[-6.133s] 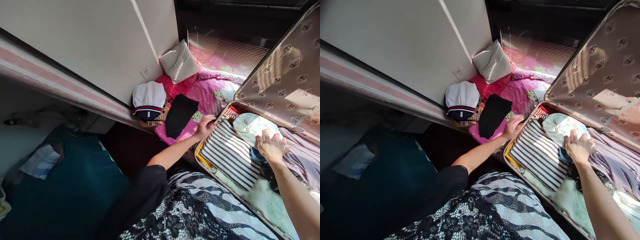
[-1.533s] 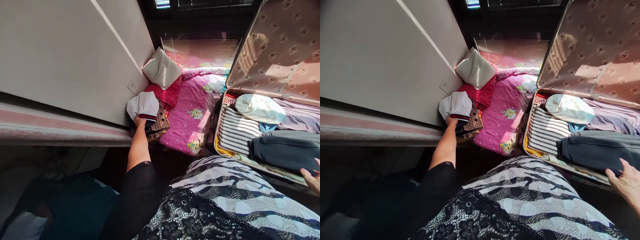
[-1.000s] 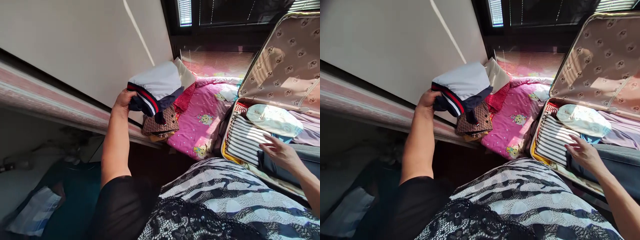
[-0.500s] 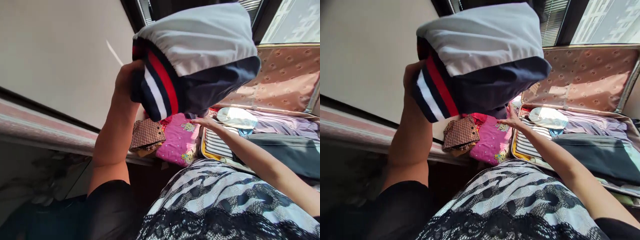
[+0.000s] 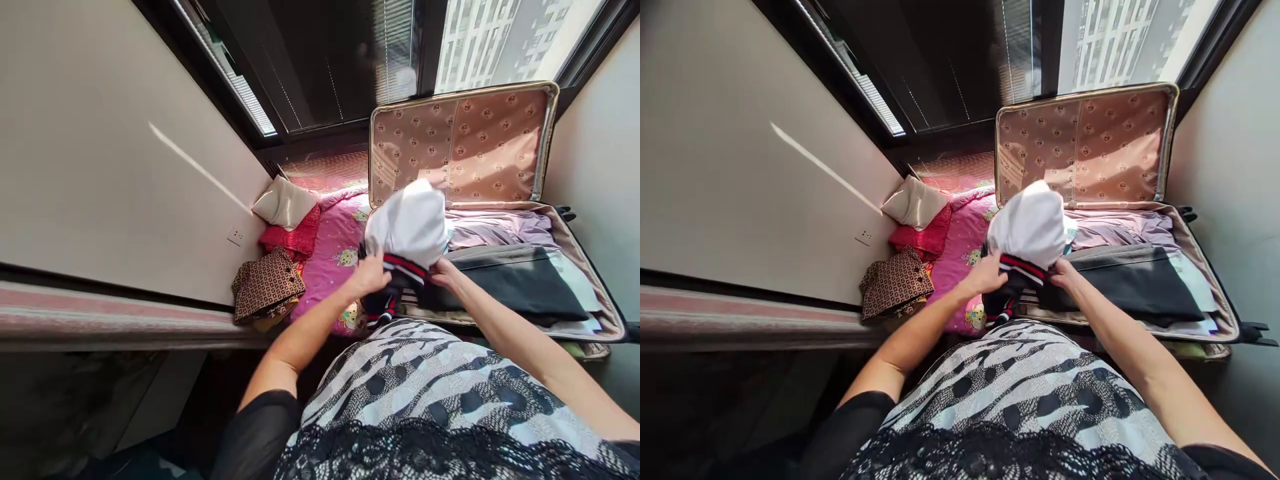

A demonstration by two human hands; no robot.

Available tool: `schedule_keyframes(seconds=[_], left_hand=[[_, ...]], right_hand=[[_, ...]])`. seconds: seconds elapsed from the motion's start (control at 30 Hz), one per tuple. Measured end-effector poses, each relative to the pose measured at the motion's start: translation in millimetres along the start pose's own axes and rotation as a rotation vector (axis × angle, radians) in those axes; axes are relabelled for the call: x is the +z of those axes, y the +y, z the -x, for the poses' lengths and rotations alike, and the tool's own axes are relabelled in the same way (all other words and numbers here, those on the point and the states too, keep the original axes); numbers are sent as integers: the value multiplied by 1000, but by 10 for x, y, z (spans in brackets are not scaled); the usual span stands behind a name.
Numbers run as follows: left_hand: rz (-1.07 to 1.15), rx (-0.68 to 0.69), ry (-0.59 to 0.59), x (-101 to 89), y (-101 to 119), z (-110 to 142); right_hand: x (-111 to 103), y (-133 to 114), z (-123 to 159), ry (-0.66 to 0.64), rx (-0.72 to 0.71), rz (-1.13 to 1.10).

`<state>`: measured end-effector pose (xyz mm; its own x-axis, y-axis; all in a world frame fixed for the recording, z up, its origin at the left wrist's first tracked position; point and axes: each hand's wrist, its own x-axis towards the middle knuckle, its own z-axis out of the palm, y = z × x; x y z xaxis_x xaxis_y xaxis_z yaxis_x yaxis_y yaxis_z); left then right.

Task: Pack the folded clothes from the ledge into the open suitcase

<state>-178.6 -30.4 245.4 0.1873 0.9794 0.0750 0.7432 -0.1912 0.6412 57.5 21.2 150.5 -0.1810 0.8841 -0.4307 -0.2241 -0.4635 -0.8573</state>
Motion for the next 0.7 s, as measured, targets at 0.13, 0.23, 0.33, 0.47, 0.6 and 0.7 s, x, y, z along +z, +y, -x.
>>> schedule_keyframes(seconds=[0.13, 0.23, 0.33, 0.47, 0.6, 0.7], left_hand=[[-41, -10, -168, 852, -146, 459], [-52, -39, -188, 973, -220, 490], [-138, -123, -125, 912, -357, 286], [-275, -104, -225, 830, -606, -110], [-355, -44, -367, 627, -703, -474], [-433, 104, -321, 235, -568, -606]], right_hand=[[-918, 85, 226, 196, 107, -112], [-1122, 41, 184, 212, 143, -114], [-994, 22, 55, 174, 61, -4], [-745, 9, -105, 129, -97, 164], [-753, -252, -218, 127, -122, 191], [-913, -596, -208, 97, -202, 196]])
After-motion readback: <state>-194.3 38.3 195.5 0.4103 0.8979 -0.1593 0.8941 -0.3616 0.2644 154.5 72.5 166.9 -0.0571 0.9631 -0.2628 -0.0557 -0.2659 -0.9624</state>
